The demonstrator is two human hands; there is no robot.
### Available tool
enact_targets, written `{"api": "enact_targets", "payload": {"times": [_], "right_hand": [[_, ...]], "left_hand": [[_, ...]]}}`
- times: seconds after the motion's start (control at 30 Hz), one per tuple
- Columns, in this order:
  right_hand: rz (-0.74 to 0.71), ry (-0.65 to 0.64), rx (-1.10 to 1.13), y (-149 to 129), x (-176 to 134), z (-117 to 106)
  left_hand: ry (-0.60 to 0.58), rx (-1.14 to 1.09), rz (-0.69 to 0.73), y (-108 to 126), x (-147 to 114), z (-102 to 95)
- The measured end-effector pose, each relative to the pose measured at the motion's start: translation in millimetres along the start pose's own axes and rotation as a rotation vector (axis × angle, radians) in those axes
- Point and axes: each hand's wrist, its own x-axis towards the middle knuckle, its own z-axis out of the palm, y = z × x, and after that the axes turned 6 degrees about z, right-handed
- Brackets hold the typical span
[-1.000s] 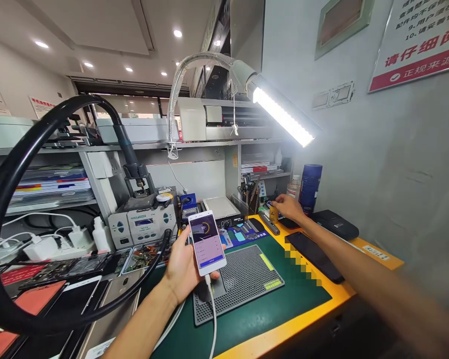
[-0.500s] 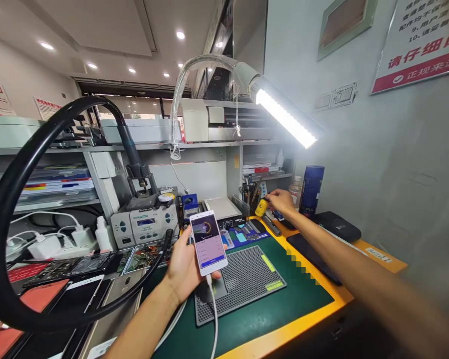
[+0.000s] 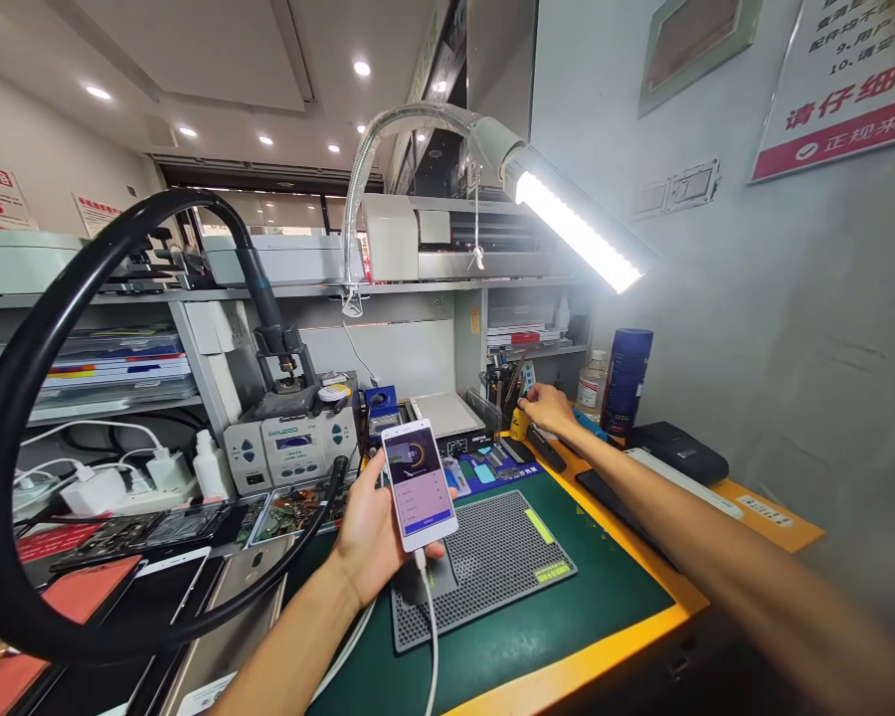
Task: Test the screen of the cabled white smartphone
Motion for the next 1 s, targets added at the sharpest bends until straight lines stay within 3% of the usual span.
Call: {"api": "enact_targets", "payload": {"times": [0.2, 0.6, 1.0], "right_hand": [[-0.002, -0.018, -0.048, 2, 0, 1], [-0.158, 0.045, -0.215, -11, -23, 6], [-0.425, -0.014, -0.284, -8, -40, 12]], "left_hand": [[-0.009, -0.014, -0.005, 0, 0, -0.4], [-0.026, -0.007, -0.007, -1, 1, -0.9], [-0.056, -0.007, 0.005, 1, -1, -0.9]]}}
